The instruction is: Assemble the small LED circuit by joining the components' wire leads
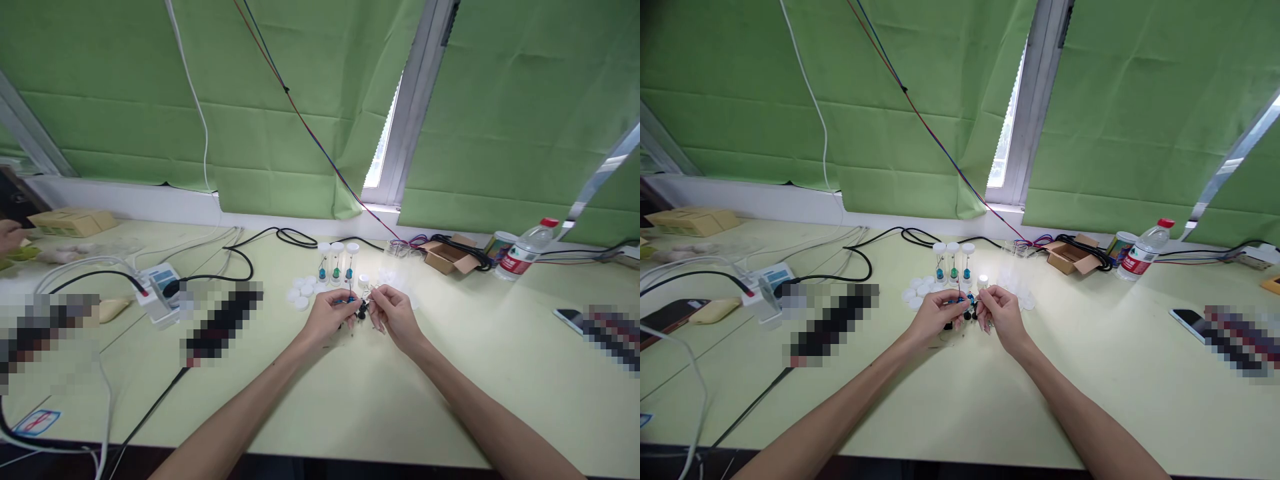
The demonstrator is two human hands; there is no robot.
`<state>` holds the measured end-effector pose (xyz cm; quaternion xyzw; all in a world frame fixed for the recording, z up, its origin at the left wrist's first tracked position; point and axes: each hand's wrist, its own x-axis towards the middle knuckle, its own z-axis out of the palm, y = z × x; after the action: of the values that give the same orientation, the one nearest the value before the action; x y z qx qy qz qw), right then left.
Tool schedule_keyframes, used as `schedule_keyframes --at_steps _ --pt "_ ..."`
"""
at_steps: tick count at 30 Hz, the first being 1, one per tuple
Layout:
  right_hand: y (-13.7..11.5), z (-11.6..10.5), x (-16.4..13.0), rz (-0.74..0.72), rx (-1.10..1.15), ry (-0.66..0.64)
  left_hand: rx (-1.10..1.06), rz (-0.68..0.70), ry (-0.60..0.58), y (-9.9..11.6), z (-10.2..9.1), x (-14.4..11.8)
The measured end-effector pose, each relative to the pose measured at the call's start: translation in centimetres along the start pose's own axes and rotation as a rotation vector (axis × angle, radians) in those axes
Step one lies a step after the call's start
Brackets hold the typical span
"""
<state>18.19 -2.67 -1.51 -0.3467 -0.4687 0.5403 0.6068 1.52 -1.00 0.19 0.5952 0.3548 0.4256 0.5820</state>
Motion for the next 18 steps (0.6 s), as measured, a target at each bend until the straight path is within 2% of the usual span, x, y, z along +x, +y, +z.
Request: schedule_keyframes --at_steps 10,18 --pt "0.37 -0.26 0.33 0.108 0.143 -0.007 -0.001 0.013 0.019 -0.18 0.02 0.11" --pt "0.08 0.13 0.19 0.089 0.119 -0.01 -0.025 0.009 0.044 -0.12 0.06 0.1"
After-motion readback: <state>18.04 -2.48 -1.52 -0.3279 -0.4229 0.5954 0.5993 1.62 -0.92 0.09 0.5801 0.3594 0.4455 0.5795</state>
